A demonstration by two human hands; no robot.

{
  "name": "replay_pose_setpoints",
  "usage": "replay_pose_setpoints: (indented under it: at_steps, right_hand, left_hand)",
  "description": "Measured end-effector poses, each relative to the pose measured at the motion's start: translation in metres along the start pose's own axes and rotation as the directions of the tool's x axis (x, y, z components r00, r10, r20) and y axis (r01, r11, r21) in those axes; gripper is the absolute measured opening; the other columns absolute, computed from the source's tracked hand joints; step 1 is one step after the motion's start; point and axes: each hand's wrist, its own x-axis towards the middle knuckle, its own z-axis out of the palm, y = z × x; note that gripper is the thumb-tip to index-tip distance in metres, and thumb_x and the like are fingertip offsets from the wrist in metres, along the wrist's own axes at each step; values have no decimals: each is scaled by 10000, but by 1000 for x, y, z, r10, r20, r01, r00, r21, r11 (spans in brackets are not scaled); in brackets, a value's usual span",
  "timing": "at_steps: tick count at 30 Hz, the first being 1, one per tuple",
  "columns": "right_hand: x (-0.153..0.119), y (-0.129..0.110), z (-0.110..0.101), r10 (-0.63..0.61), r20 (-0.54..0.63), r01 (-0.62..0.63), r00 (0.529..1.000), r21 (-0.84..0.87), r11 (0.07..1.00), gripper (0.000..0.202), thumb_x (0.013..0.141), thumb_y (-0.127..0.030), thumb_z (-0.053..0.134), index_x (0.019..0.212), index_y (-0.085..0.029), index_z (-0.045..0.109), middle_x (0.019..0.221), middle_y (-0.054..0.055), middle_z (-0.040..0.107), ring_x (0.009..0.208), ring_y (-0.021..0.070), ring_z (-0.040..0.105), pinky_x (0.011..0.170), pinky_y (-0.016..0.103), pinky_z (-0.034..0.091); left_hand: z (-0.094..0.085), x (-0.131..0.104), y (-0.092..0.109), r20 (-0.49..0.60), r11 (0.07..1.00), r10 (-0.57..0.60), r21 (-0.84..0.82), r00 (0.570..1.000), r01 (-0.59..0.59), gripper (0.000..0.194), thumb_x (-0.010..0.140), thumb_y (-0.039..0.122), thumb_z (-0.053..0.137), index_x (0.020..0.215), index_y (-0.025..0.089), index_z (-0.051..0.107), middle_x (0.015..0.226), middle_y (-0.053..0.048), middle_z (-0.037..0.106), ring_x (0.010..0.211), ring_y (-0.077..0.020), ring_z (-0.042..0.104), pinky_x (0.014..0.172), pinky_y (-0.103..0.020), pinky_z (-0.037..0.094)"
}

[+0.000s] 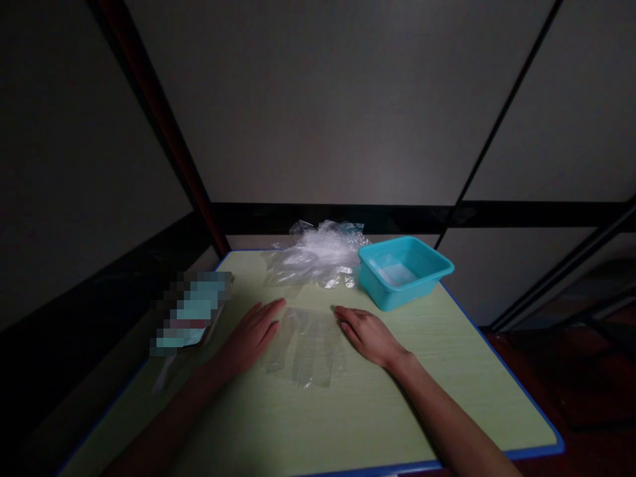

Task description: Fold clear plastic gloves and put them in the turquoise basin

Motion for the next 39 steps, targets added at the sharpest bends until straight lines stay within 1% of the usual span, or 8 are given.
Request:
replay_pose_setpoints:
  at_steps: [5,10,14,19,23,26,31,39]
  right_hand:
    - [0,0,-1,-2,-1,2,1000,-8,1000,395,901,-271,306,1277,-170,367,1161,84,555,1025,191,532,880,336,426]
    - [1,0,0,6,-5,-6,1000,-3,1000,392,900,-275,311,1271,-166,375,1163,86,556,1036,189,528,887,330,421]
    - [1,0,1,1,-15,-1,1000,-5,1000,386,900,-276,314,1263,-168,383,1166,84,555,1034,189,529,890,334,422]
    - [1,-1,-1,-19,-7,19,1000,-20,1000,382,902,-263,310,1263,-167,391,1162,84,556,1026,185,536,883,332,432]
    - [1,-3,-2,-45,-25,43,999,-74,996,366,903,-242,297,1227,-150,442,1184,94,540,1080,184,498,939,343,390]
    - [4,-9,0,-74,-38,69,997,-115,991,406,900,-252,307,1277,-120,381,1268,115,461,1189,190,389,1009,373,304]
    - [9,-27,10,-164,87,176,983,-156,972,545,891,-308,338,1369,-110,168,1409,119,199,1296,208,151,1051,409,206]
    - [2,-28,21,-162,189,191,968,-146,971,624,880,-414,347,1377,-106,127,1416,136,137,1299,225,115,1056,408,192]
  left_hand:
    - [-2,2,8,23,997,71,-25,997,-71,402,849,186,313,1243,153,383,1266,-86,479,1183,-174,406,1029,-408,216]
    - [-4,3,3,-31,1000,-16,0,999,16,408,834,169,325,1238,144,374,1175,-78,561,1130,-171,462,1026,-419,218]
    - [0,4,3,-63,997,-57,49,996,61,406,839,173,311,1232,104,385,1206,-116,530,1135,-180,458,1026,-415,228]
    - [9,5,23,-11,994,92,53,996,-92,452,845,234,346,1278,105,339,1360,-123,339,1259,-184,281,1029,-367,254]
    - [11,4,36,30,986,146,72,989,-148,478,851,283,357,1286,88,321,1369,-138,312,1277,-193,229,1030,-348,262]
    - [10,4,39,40,985,140,96,989,-143,485,856,282,347,1289,66,309,1370,-154,302,1279,-202,220,1031,-355,262]
    - [11,4,40,55,981,151,115,987,-157,484,868,275,325,1293,45,303,1368,-164,300,1275,-205,231,1034,-349,256]
    - [18,1,34,57,981,167,95,984,-172,543,849,370,388,1309,97,294,1384,-138,282,1287,-223,196,1042,-378,227]
